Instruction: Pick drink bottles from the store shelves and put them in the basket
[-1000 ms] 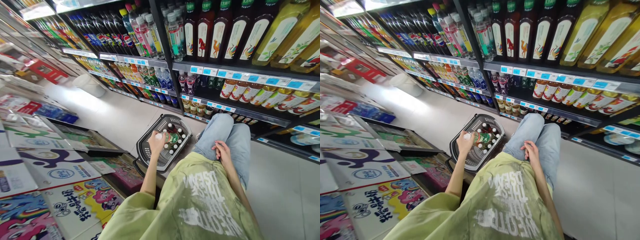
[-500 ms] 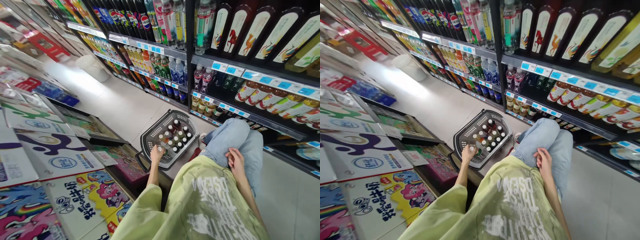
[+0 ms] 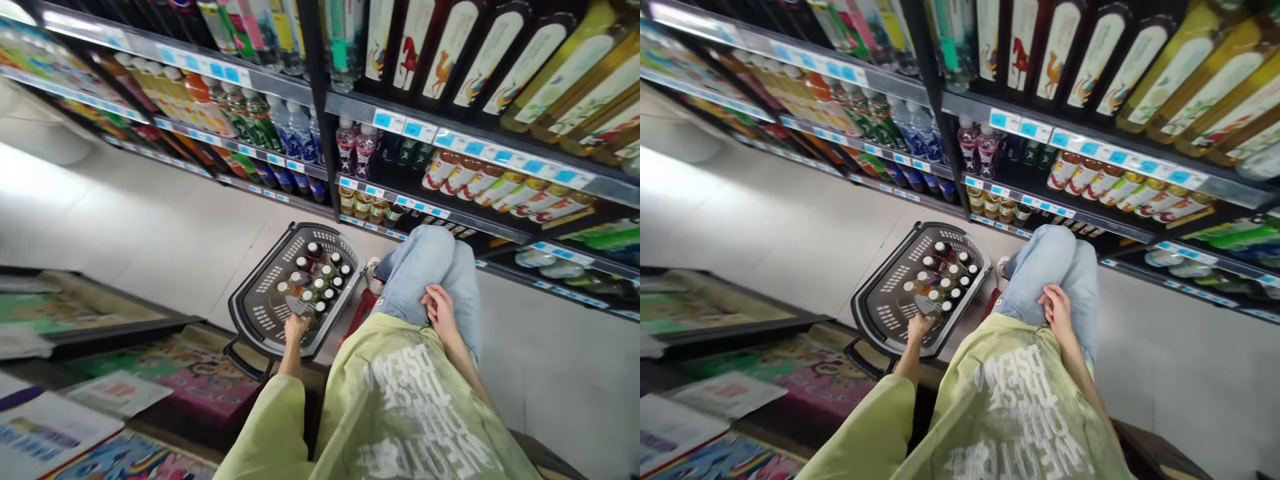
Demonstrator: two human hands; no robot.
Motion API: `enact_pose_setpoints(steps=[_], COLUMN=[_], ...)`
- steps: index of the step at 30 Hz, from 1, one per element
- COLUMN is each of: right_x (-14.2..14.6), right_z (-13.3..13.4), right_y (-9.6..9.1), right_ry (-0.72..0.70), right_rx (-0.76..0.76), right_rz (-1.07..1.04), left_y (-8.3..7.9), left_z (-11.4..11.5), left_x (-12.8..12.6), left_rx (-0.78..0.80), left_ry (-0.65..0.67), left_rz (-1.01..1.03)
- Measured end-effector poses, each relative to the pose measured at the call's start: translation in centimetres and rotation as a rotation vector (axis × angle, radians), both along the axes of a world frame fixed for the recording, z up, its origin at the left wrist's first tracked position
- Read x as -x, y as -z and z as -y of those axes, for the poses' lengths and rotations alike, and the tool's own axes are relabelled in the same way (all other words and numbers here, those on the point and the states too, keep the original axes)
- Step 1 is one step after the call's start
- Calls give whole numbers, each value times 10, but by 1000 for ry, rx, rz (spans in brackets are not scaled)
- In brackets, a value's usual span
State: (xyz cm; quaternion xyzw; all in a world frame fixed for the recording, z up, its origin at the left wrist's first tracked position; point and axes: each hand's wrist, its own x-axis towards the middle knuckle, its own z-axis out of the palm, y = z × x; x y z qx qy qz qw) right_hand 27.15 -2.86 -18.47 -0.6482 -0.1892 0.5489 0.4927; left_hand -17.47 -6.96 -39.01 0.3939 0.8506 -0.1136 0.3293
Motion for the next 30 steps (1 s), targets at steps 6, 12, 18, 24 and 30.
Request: enact_pose_setpoints(steps=[6, 12, 18, 24, 30], right_x=[2, -1, 3, 6, 8], right_z=[-4, -1, -3, -7, -10], right_y=[-3, -7, -6, -10, -9], right_ry=[22, 24, 37, 49, 45], right_rx=[22, 45, 73, 71, 69], right_rz=[-20, -14, -15, -31, -45], left_y=[7, 20, 29, 24, 20], left_z=[-13, -21, -35, -34, -39], left_x=[8, 15, 20, 13, 12], left_rx=[46, 28, -25, -54, 2], left_ry=[-19, -31, 27, 114, 114], left_rz=[-31, -49, -49, -50, -72])
